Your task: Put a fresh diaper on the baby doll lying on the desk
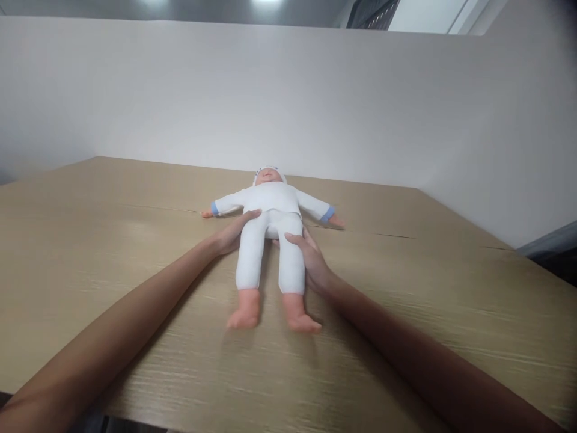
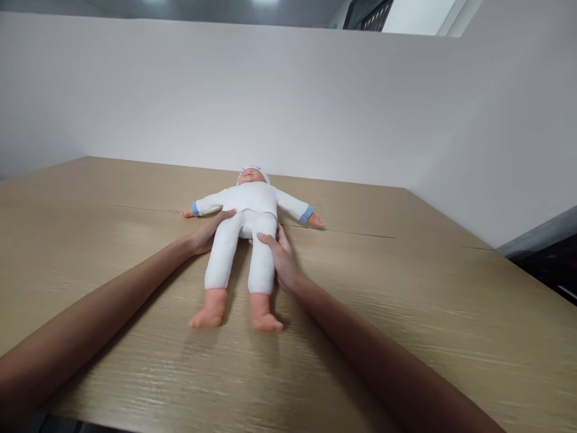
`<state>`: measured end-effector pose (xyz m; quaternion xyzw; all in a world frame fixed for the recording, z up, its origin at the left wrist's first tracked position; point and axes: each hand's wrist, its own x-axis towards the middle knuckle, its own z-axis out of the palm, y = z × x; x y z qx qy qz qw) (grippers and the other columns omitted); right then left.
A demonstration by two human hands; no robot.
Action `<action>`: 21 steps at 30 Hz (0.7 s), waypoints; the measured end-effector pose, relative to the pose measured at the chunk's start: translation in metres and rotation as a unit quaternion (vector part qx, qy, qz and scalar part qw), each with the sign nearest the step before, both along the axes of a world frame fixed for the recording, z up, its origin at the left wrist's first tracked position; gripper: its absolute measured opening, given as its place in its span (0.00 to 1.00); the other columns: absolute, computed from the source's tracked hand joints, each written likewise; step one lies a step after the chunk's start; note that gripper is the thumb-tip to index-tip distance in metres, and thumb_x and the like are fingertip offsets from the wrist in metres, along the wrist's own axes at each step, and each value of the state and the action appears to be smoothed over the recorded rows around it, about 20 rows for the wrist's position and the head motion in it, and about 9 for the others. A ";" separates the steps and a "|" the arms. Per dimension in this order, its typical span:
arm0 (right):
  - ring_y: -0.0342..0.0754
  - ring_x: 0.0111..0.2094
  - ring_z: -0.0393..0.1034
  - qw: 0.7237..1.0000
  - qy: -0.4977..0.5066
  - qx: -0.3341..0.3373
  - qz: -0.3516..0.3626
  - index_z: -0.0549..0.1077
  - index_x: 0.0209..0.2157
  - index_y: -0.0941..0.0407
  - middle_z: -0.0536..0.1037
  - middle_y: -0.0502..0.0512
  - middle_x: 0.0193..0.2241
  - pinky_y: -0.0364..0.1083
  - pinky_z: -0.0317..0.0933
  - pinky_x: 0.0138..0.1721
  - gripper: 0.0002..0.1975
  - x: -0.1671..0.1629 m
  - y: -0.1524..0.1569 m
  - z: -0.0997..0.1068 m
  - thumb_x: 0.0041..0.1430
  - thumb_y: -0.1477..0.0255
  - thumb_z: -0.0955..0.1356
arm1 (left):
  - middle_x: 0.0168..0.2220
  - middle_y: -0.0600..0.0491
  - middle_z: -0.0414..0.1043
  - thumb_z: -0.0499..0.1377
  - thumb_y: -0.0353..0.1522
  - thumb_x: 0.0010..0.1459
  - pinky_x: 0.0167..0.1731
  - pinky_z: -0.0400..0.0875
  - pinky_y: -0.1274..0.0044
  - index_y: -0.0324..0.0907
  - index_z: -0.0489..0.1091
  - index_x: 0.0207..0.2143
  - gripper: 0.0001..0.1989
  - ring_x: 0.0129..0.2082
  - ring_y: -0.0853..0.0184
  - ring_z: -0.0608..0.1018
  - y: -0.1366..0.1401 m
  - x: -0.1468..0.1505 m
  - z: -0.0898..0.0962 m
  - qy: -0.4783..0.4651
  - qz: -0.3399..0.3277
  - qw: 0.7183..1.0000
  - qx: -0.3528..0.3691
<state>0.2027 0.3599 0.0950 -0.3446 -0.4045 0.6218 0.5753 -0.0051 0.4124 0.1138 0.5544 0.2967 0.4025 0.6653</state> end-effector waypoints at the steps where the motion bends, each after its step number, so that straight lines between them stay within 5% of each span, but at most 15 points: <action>1: 0.55 0.53 0.78 1.000 0.002 -0.004 -0.001 0.69 0.66 0.46 0.81 0.51 0.57 0.51 0.73 0.62 0.36 0.000 0.001 0.000 0.57 0.65 0.79 | 0.63 0.44 0.79 0.57 0.53 0.72 0.70 0.67 0.62 0.32 0.71 0.66 0.36 0.70 0.46 0.72 -0.002 0.000 0.003 0.004 -0.006 1.000 0.002; 10: 0.53 0.50 0.79 0.999 0.026 -0.019 0.005 0.68 0.67 0.47 0.81 0.51 0.56 0.51 0.73 0.61 0.38 0.002 0.010 -0.001 0.58 0.64 0.79 | 0.57 0.44 0.82 0.57 0.52 0.75 0.66 0.71 0.67 0.28 0.70 0.64 0.35 0.67 0.49 0.75 0.004 0.002 0.006 0.009 -0.014 1.000 0.001; 16: 0.53 0.53 0.80 0.999 0.017 -0.030 0.020 0.67 0.70 0.45 0.78 0.51 0.62 0.52 0.72 0.64 0.42 0.005 0.015 -0.004 0.58 0.58 0.81 | 0.63 0.48 0.79 0.55 0.55 0.75 0.68 0.69 0.66 0.33 0.71 0.65 0.36 0.69 0.50 0.74 -0.003 0.006 0.003 -0.015 0.009 1.000 0.020; 21: 0.54 0.58 0.78 0.999 -0.020 -0.024 0.021 0.67 0.69 0.46 0.78 0.53 0.62 0.50 0.75 0.60 0.43 0.004 0.010 -0.004 0.57 0.55 0.82 | 0.66 0.43 0.75 0.71 0.54 0.61 0.72 0.70 0.54 0.43 0.74 0.67 0.39 0.69 0.38 0.74 0.003 0.004 -0.014 -0.038 0.066 0.997 0.001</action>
